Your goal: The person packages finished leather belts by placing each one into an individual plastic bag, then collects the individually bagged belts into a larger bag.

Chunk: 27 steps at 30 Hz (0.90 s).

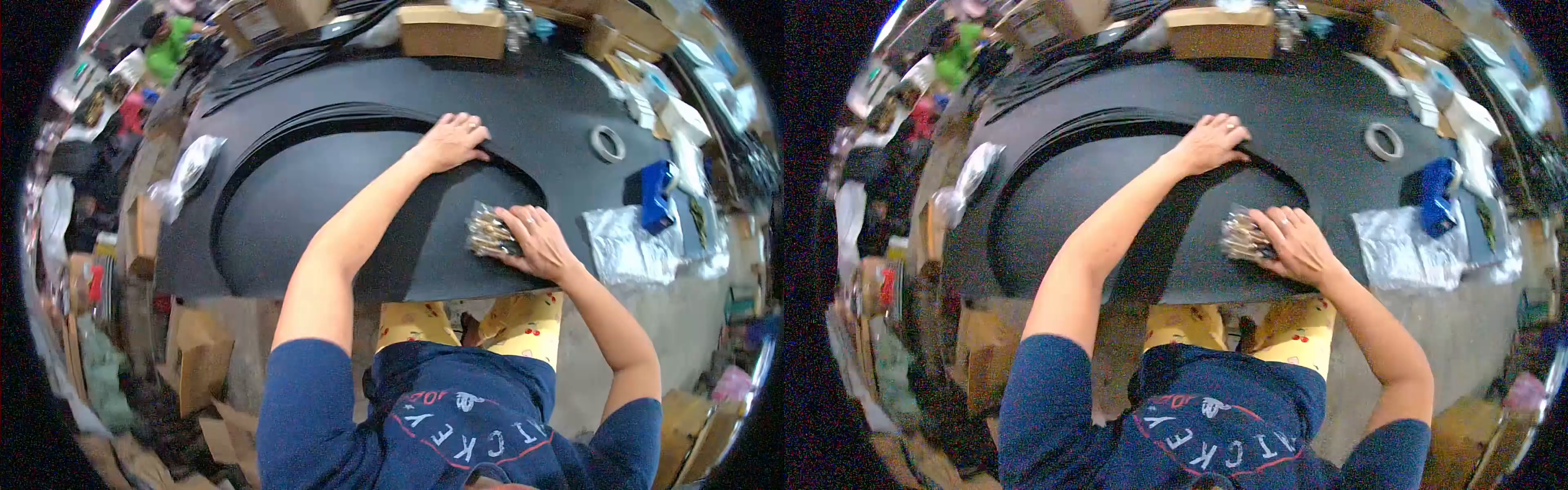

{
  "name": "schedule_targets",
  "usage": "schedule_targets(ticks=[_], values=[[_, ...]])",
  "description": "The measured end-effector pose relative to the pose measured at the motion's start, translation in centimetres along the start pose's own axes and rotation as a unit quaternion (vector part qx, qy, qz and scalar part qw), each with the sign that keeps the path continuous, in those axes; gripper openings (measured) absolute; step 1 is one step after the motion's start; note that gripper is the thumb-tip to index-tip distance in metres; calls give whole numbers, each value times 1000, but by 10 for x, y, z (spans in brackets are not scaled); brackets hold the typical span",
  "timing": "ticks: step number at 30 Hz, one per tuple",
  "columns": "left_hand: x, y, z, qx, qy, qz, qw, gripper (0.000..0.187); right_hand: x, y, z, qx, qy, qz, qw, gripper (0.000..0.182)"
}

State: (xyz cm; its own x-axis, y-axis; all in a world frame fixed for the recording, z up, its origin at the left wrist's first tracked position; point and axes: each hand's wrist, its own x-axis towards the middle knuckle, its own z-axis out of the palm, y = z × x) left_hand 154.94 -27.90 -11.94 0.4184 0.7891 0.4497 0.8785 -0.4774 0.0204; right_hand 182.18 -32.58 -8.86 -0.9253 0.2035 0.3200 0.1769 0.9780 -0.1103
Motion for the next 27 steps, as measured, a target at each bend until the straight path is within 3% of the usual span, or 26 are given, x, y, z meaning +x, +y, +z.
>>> schedule_targets(ticks=[5,11,14,17,19,27], values=[[2,-2,2,62,28,-56,996,32,11,14,2,-88,72,43,993,63],[2,2,6,63,43,-101,992,29,27,15,8,-125,58,124,983,64],[8,6,8,64,52,-117,990,31,44,10,13,-134,39,211,967,78],[5,6,8,59,54,-142,987,32,58,6,15,-151,0,254,955,80],[1,4,8,71,113,-107,985,32,68,3,17,-162,1,278,947,78],[-9,4,2,50,84,-104,990,30,94,1,22,-126,-6,356,926,81]])
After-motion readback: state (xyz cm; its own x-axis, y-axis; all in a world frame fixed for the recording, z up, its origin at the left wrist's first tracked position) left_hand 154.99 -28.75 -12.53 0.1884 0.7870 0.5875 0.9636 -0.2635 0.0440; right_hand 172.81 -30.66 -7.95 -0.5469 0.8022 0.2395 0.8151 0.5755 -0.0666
